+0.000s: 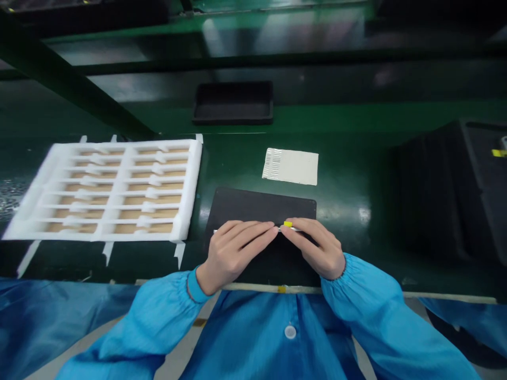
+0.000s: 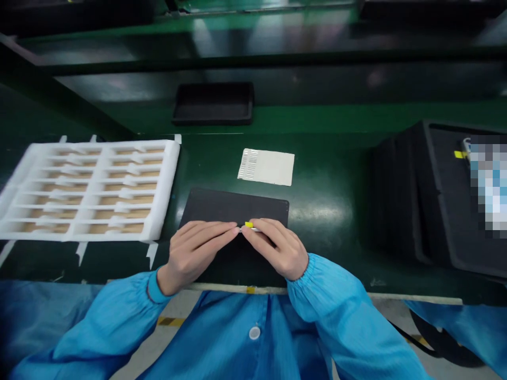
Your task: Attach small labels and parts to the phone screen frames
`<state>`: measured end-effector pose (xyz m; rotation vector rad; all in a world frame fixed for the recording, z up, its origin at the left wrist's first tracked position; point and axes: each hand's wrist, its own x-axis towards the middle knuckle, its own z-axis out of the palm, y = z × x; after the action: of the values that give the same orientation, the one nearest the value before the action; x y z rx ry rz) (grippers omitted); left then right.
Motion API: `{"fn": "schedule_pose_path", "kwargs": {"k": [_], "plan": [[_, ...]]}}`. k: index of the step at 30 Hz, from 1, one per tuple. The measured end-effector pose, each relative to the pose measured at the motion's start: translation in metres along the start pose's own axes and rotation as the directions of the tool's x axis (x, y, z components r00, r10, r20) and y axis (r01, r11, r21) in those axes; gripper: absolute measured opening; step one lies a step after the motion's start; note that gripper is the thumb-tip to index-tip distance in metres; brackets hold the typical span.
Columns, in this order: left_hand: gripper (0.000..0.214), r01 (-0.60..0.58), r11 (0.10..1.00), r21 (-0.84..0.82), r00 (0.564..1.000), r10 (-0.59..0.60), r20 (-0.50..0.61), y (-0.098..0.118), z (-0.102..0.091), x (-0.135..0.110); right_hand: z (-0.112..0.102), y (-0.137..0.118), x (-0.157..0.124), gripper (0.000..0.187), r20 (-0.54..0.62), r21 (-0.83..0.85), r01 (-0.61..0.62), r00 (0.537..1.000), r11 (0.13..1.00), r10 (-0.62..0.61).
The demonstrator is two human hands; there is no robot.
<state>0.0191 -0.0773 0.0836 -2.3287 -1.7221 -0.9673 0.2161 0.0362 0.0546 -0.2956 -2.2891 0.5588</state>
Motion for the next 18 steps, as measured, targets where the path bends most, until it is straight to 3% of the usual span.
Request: {"fn": "schedule_pose_path", "kwargs": {"k": [5, 14, 18], "plan": [[0.03, -0.05, 0.998, 0.045, 0.999, 0.05, 0.011, -0.002, 0.0, 0.004, 0.001, 0.001, -0.007, 0.054, -0.015, -0.049, -0.019, 1.0, 0.999, 0.018], [0.036, -0.005, 0.999, -0.048, 0.999, 0.003, -0.05, -0.005, 0.004, 0.003, 0.006, 0.004, -0.005, 0.058, -0.083, -0.093, -0.016, 0.997, 0.996, 0.008], [0.031, -0.02, 1.0, 0.001, 1.0, 0.02, 0.016, -0.003, 0.003, 0.003, 0.008, -0.003, -0.004, 0.055, -0.08, -0.084, -0.027, 0.997, 0.996, 0.02]]}}
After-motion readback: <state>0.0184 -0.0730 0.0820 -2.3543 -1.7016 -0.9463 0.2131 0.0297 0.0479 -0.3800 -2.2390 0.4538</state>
